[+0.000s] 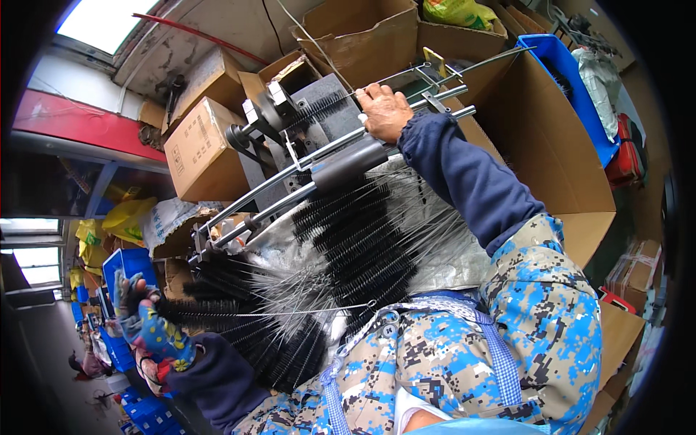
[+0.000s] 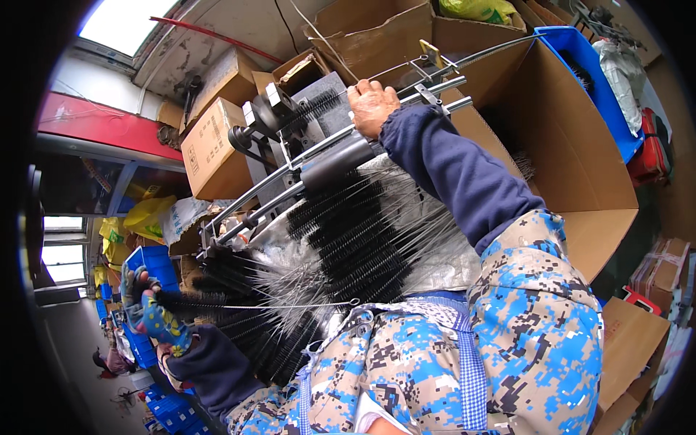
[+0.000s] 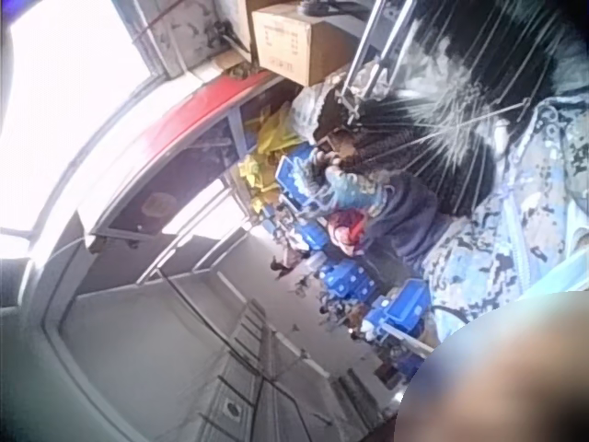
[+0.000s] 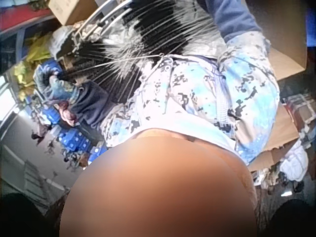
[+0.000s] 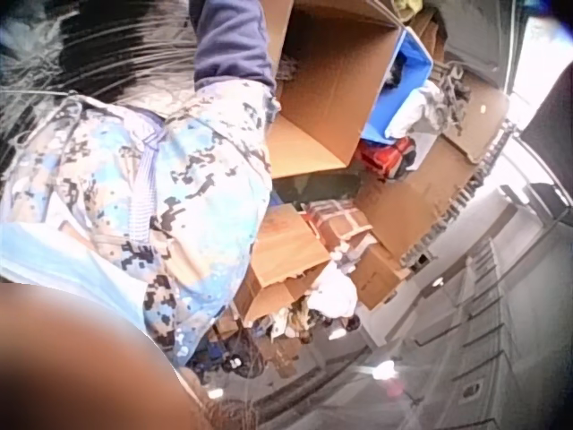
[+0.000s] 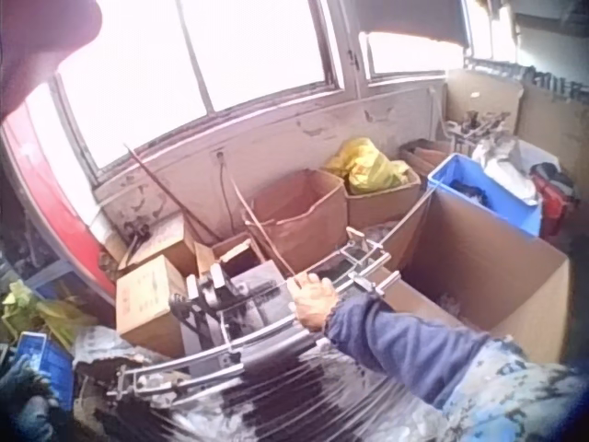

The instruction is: Operating a manual twisting machine to assemble wire and bristles into industrial cleaning brushes.

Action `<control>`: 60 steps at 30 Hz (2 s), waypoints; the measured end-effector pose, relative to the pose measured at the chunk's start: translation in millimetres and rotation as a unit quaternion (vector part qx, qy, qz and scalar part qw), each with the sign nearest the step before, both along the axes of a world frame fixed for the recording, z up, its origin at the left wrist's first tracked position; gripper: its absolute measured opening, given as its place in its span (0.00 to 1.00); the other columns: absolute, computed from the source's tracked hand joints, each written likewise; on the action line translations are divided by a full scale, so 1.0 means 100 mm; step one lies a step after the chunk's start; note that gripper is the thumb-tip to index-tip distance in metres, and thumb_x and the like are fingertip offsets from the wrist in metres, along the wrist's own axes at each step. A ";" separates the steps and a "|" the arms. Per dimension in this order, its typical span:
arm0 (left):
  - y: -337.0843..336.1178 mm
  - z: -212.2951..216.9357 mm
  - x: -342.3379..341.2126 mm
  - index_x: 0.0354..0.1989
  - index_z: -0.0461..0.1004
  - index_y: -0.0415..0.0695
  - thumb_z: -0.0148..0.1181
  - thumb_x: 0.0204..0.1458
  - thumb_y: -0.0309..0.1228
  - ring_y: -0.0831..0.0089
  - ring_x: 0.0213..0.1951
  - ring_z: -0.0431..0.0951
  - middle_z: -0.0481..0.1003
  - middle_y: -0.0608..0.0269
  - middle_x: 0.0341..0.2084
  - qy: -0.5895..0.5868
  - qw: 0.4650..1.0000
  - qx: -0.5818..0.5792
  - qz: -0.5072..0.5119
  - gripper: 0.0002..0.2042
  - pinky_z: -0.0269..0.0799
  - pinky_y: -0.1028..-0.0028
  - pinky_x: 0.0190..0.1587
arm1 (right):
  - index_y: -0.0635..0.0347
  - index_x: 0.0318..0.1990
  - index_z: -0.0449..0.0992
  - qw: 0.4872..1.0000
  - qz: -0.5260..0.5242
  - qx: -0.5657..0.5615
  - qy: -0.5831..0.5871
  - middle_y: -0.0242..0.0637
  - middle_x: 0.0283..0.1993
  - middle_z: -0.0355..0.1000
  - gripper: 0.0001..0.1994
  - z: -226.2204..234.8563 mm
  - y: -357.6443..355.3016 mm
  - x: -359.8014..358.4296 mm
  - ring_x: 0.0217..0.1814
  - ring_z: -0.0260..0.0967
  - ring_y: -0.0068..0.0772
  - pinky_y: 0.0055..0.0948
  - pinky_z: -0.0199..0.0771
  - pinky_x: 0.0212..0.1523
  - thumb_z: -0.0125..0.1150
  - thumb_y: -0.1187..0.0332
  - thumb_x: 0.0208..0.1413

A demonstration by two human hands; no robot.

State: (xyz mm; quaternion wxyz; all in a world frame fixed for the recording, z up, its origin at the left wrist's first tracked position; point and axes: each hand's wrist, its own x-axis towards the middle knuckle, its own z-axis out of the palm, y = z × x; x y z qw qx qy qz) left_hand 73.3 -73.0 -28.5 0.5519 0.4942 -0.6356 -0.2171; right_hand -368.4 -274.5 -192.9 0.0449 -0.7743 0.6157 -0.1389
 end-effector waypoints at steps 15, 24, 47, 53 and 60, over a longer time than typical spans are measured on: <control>0.27 -0.12 0.54 0.56 0.61 0.36 0.44 0.45 0.10 0.72 0.32 0.70 0.71 0.49 0.44 0.075 0.995 0.057 0.016 0.25 0.69 0.77 0.35 | 0.64 0.49 0.64 0.997 0.044 0.057 -0.026 0.44 0.50 0.65 0.18 0.16 0.13 0.83 0.52 0.63 0.42 0.42 0.61 0.48 0.48 0.71 0.48; 0.05 -0.29 0.12 0.56 0.61 0.36 0.50 0.46 0.13 0.71 0.32 0.71 0.70 0.48 0.44 0.075 0.997 0.035 -0.004 0.25 0.69 0.76 0.34 | 0.67 0.45 0.64 0.995 0.080 0.057 -0.004 0.48 0.44 0.67 0.15 0.03 0.02 0.58 0.47 0.66 0.45 0.42 0.67 0.43 0.48 0.72 0.47; 0.26 -0.25 0.68 0.57 0.59 0.37 0.50 0.48 0.16 0.72 0.31 0.71 0.69 0.49 0.42 0.075 0.992 0.057 -0.081 0.24 0.70 0.76 0.35 | 0.64 0.33 0.72 0.925 0.322 0.198 -0.047 0.46 0.29 0.71 0.15 0.70 1.01 -0.93 0.34 0.71 0.47 0.38 0.72 0.36 0.65 0.61 0.43; -0.50 -0.61 -1.91 0.47 0.70 0.35 0.48 0.44 0.09 0.73 0.33 0.75 0.75 0.58 0.34 -0.003 0.994 -0.105 -0.039 0.20 0.73 0.78 0.34 | 0.68 0.52 0.61 0.638 0.313 0.515 -0.480 0.43 0.37 0.70 0.28 0.87 1.49 0.64 0.34 0.70 0.26 0.24 0.72 0.33 0.65 0.63 0.47; -0.40 -0.67 -1.34 0.64 0.44 0.40 0.62 0.40 0.21 0.61 0.52 0.63 0.55 0.47 0.57 -0.239 0.954 0.052 0.173 0.42 0.69 0.71 0.47 | 0.62 0.33 0.70 0.937 0.294 0.091 -0.164 0.48 0.29 0.69 0.06 0.70 0.75 0.13 0.32 0.70 0.46 0.39 0.69 0.32 0.53 0.76 0.45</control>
